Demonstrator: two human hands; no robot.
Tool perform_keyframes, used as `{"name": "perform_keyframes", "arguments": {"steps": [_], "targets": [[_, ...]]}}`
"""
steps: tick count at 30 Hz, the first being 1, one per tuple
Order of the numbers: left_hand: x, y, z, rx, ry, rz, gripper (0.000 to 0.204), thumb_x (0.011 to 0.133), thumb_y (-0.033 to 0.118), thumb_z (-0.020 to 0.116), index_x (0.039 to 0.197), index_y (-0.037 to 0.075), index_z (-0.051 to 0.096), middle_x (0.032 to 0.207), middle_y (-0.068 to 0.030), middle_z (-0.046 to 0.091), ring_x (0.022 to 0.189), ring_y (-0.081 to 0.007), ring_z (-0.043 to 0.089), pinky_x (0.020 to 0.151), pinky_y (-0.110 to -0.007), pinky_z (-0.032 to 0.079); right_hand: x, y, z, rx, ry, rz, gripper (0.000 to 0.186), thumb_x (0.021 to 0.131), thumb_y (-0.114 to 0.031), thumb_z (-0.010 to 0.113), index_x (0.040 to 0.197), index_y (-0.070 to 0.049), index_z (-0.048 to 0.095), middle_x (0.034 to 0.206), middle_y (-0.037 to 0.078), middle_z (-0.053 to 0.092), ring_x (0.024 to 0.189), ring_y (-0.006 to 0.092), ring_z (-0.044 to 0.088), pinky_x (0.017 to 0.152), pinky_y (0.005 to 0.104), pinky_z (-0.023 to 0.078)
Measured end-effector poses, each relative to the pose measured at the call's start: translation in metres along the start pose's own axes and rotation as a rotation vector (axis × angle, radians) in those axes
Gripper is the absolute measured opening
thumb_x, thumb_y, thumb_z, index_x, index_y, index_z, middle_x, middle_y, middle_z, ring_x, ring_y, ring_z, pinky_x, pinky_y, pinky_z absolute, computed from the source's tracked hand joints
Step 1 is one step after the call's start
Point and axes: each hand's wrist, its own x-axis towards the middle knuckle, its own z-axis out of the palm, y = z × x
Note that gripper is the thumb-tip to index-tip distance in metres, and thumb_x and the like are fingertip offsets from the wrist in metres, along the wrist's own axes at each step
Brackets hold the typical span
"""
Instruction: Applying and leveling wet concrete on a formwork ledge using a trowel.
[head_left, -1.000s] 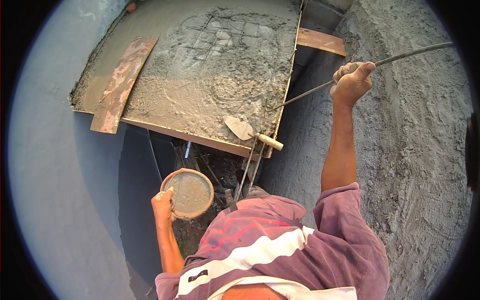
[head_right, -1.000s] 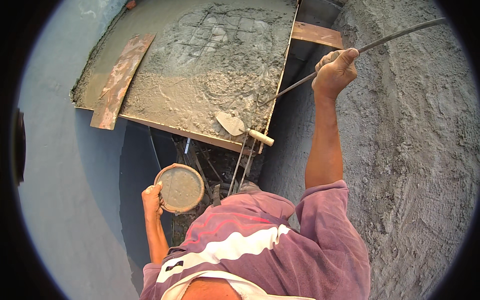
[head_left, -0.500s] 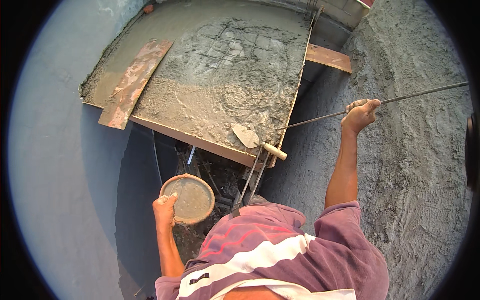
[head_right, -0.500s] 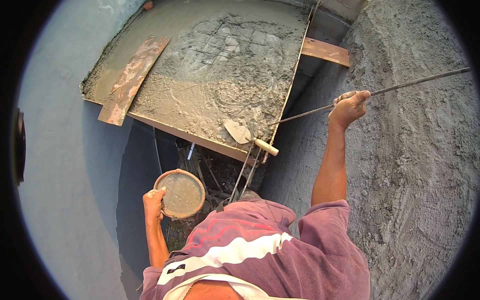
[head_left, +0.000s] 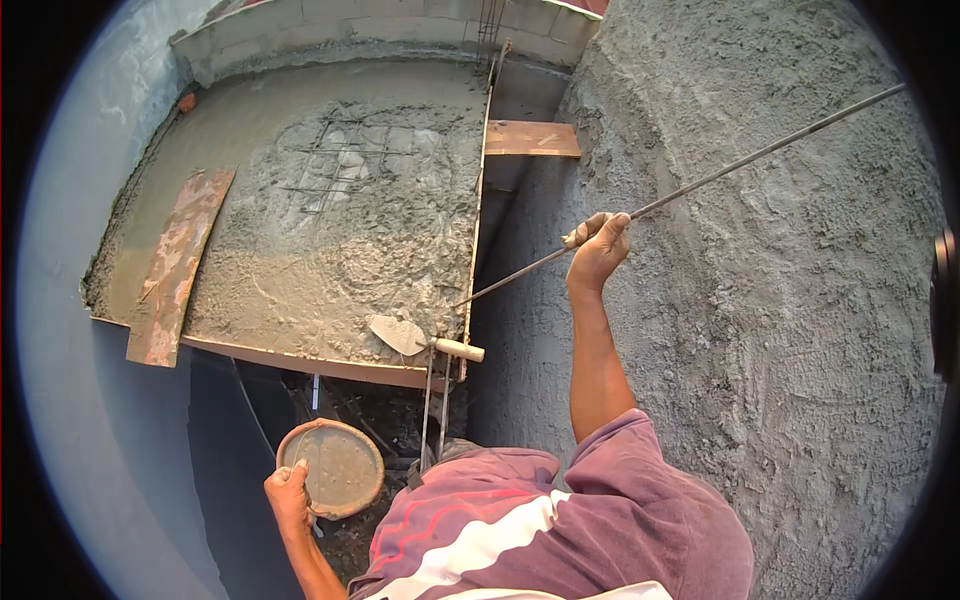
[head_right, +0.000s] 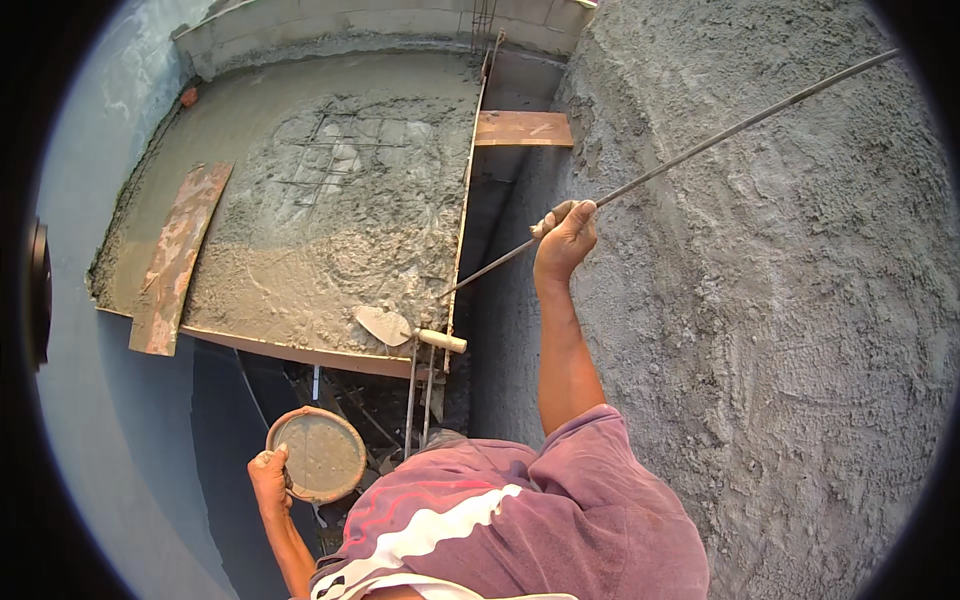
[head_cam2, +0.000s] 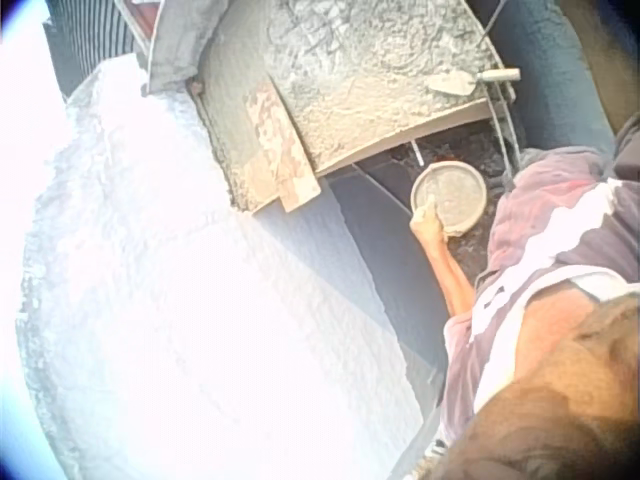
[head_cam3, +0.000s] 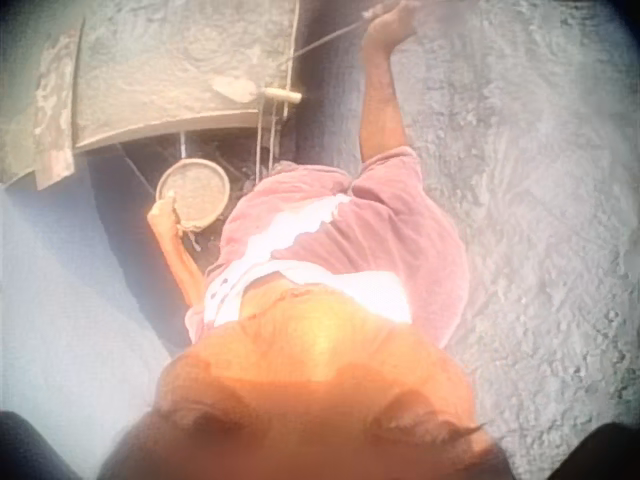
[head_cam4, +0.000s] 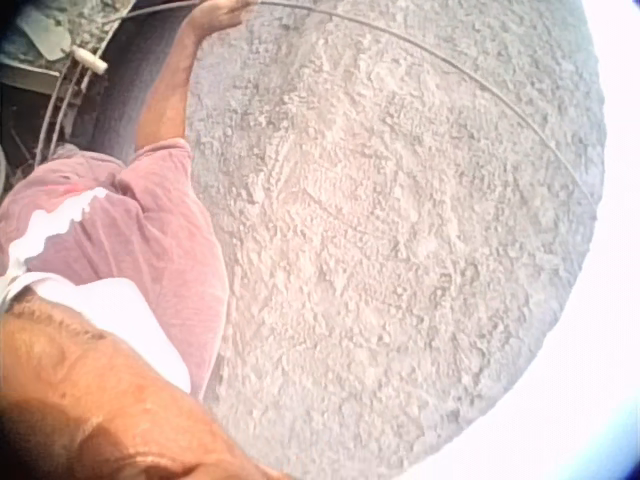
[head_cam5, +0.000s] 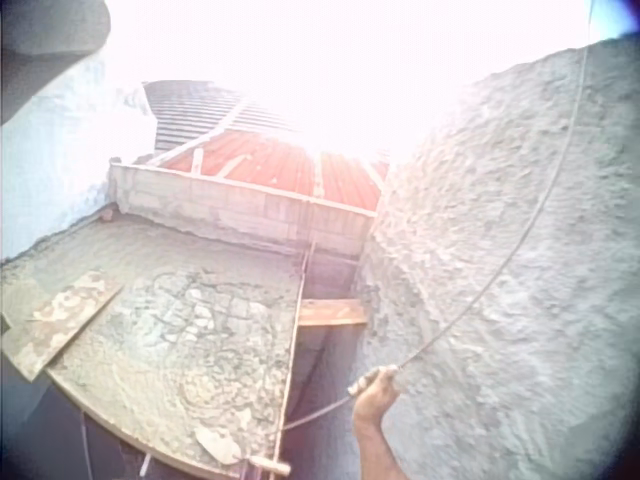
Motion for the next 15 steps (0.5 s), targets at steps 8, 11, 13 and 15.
{"name": "perform_keyframes", "arguments": {"steps": [8, 11, 13, 15], "targets": [[-0.006, 0.025, 0.022, 0.136, -0.046, -0.041, 0.034, 0.084, 0.013, 0.075, 0.058, 0.007, 0.053, 0.057, 0.0025, 0.049, 0.048, -0.0064, 0.041, 0.042, -0.030, 0.031, -0.030, -0.016, -0.009, -0.566, 0.161, -0.520, 0.049, 0.106, -0.042, 0.047, 0.121, 0.004, 0.051, 0.116, 0.014, 0.055, 0.109, 0.0219, 0.056, 0.097, 0.0357, 0.046], [0.000, 0.029, 0.035, 0.243, -0.072, 0.065, 0.033, 0.080, 0.014, 0.076, 0.060, 0.001, 0.054, 0.058, -0.0009, 0.054, 0.054, -0.0093, 0.049, 0.046, -0.033, 0.038, -0.109, -0.056, 0.039, -0.546, -0.432, -0.601, 0.047, 0.096, -0.020, 0.068, 0.131, 0.004, 0.048, 0.128, 0.018, 0.054, 0.121, 0.0288, 0.052, 0.105, 0.0421, 0.041], [-0.011, 0.039, 0.033, 0.254, -0.048, 0.067, 0.030, 0.079, 0.014, 0.075, 0.061, 0.000, 0.055, 0.058, -0.0017, 0.054, 0.055, -0.0094, 0.050, 0.048, -0.034, 0.039, -0.181, -0.062, 0.085, -0.443, -1.192, -0.328, 0.063, 0.082, -0.014, 0.077, 0.138, -0.004, 0.049, 0.134, 0.021, 0.051, 0.128, 0.0397, 0.048, 0.109, 0.0470, 0.040], [-0.017, 0.047, 0.025, 0.262, -0.060, 0.102, 0.028, 0.077, 0.014, 0.074, 0.063, -0.001, 0.056, 0.057, -0.0026, 0.054, 0.057, -0.0095, 0.051, 0.050, -0.034, 0.041, -0.261, -0.028, 0.114, -0.380, -1.592, -0.284, 0.069, 0.079, -0.017, 0.075, 0.142, -0.009, 0.048, 0.147, 0.020, 0.043, 0.140, 0.0419, 0.036, 0.115, 0.0526, 0.033]]}}
